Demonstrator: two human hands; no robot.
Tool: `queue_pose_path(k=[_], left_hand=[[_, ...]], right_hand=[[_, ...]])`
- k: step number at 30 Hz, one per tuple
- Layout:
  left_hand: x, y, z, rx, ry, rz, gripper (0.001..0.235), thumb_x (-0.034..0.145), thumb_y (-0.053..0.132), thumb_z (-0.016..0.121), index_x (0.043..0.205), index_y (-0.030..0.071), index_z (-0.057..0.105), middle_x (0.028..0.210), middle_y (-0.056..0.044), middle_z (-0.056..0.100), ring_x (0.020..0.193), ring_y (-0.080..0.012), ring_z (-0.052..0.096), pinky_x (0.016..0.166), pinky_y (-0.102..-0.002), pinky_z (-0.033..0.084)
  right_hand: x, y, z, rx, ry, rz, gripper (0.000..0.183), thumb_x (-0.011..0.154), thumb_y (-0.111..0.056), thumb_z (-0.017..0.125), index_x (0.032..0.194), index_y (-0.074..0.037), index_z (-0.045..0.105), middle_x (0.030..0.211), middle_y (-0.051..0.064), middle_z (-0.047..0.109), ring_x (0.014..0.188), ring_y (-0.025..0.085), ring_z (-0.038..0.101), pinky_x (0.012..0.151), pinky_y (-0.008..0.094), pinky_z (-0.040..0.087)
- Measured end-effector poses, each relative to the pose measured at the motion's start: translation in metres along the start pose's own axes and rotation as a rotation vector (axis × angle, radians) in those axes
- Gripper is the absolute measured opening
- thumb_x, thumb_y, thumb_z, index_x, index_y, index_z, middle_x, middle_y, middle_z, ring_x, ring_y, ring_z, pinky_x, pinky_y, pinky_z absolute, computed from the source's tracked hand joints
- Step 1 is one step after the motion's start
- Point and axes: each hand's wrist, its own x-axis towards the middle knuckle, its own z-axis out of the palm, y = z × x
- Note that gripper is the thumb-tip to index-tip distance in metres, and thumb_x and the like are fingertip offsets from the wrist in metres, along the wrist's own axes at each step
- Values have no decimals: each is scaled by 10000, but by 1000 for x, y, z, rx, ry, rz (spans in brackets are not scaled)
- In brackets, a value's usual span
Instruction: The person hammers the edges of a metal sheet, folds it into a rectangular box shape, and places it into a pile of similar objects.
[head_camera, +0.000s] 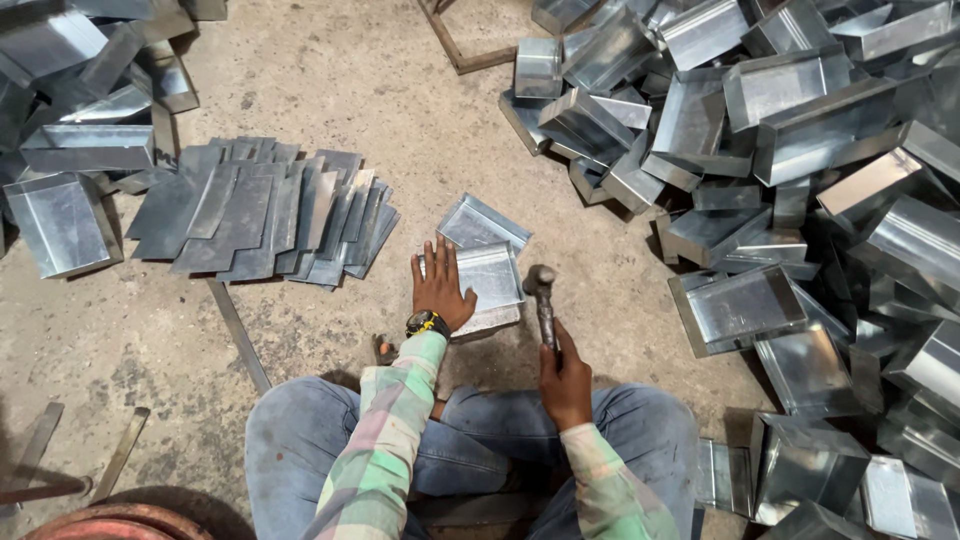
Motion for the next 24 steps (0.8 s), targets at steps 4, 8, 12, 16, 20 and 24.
queue_pose_path(k=[4,8,12,16,20,24], left_hand=[[-30,9,-8,-15,-65,-36,1020,751,426,589,1565,-77,234,1680,-239,121,1556,-425,58,1232,-593,23],[-59,10,-2,-61,43,37,972,769,396,570,1561,-72,258,1674,-238,151,1555,-426,79,1231,-601,40],[-65,11,1,-74,98,41,954,768,374,573,1558,-72,278,1681,-237,171,1565,-423,97,1241,-601,55],[-59,15,2,-63,118,43,941,780,355,576,1576,-51,280,1703,-216,175,1584,-406,94,1259,-599,44],[-47,23,7,-22,1,-79,707,771,291,649,1385,-3,461,1532,-201,427,1435,-398,312,1165,-594,220],[-2,12,9,-97,50,-147,290,929,283,687,1094,64,592,1117,-164,671,1089,-362,632,912,-487,504]], right_hand=[[-8,-36,-25,161,62,-179,527,1015,-169,575,1530,-109,480,674,36,638,519,122,566,476,307,458],[-4,-49,-27,314,120,-345,534,1076,-167,517,1590,-119,379,704,2,627,520,103,537,490,284,426],[7,-23,1,81,18,-170,543,1040,-184,547,1566,-161,415,751,114,701,582,221,676,555,364,518],[15,9,15,-146,-49,36,528,980,-207,606,1501,-195,527,794,255,718,685,374,726,632,454,546],[8,26,10,-100,137,-84,452,982,-212,637,1426,-137,600,932,269,736,778,383,732,660,440,559],[14,34,6,-70,95,118,463,972,-229,629,1428,-157,600,925,250,747,727,335,747,656,437,556]])
